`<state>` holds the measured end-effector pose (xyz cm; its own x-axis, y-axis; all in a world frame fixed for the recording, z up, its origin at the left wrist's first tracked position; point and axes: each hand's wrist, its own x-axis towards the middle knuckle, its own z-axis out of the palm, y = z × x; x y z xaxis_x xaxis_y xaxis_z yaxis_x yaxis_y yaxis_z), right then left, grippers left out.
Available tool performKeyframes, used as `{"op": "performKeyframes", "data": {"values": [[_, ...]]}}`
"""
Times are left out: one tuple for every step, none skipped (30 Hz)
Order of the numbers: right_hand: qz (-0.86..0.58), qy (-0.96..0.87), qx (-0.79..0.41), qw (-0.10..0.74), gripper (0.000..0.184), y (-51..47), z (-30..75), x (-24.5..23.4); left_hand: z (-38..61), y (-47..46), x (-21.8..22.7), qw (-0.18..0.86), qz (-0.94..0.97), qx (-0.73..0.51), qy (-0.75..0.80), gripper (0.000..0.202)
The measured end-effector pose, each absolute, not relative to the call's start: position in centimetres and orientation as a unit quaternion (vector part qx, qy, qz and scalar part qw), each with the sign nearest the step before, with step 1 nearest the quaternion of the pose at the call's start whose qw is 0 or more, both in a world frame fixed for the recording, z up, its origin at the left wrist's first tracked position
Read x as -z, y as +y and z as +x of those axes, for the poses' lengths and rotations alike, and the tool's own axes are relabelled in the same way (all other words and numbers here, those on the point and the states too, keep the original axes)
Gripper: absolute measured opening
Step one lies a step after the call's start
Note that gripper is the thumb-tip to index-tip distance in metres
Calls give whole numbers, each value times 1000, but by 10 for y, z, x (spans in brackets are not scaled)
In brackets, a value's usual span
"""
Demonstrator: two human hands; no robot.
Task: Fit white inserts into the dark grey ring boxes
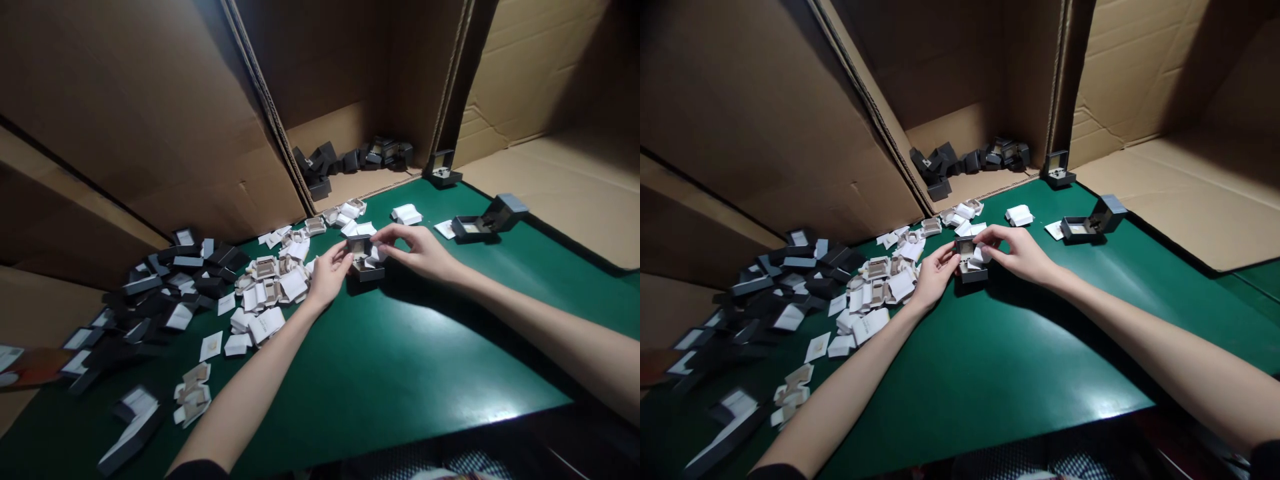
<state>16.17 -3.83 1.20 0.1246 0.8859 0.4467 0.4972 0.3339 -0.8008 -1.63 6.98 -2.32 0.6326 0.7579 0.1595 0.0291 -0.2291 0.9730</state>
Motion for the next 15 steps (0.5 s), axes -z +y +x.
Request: {"op": "performKeyframes", "data": {"values": [[-545, -651, -174, 498, 18, -39, 159, -13, -16, 70, 23, 557, 713, -325, 275, 42], [-541, -667, -159, 486, 18, -40, 157, -14, -17, 69, 23, 559, 714, -322, 274, 42], [-536, -683, -143, 476, 18, -41, 155, -14, -17, 69, 22, 559, 716, -319, 271, 42], [-530, -695, -123, 469, 17, -41, 153, -14, -17, 68, 22, 560, 719, -315, 267, 42], [-526, -705, -101, 465, 16, -42, 151, -14, -17, 68, 21, 559, 722, -312, 263, 41], [-524, -711, -78, 463, 16, -42, 150, -14, -17, 67, 20, 558, 726, -308, 259, 41], [-522, -715, -56, 462, 15, -42, 149, -13, -17, 67, 20, 556, 730, -305, 257, 40], [-521, -717, -37, 461, 14, -42, 148, -13, -17, 66, 19, 552, 734, -301, 254, 40], [-521, -719, -24, 459, 13, -42, 147, -12, -17, 65, 18, 549, 739, -298, 252, 39], [-521, -721, -16, 456, 13, -41, 147, -11, -18, 65, 17, 544, 744, -296, 251, 39], [-520, -724, -13, 453, 13, -41, 147, -11, -18, 64, 17, 539, 748, -295, 250, 38], [-518, -728, -15, 449, 13, -41, 146, -10, -18, 64, 16, 536, 751, -294, 250, 38], [-515, -732, -20, 446, 13, -41, 146, -10, -18, 64, 16, 534, 753, -294, 249, 38], [-511, -735, -27, 444, 13, -41, 146, -10, -18, 64, 16, 533, 754, -294, 248, 38], [-509, -736, -35, 445, 14, -41, 146, -10, -18, 64, 16, 532, 754, -294, 248, 38]]}}
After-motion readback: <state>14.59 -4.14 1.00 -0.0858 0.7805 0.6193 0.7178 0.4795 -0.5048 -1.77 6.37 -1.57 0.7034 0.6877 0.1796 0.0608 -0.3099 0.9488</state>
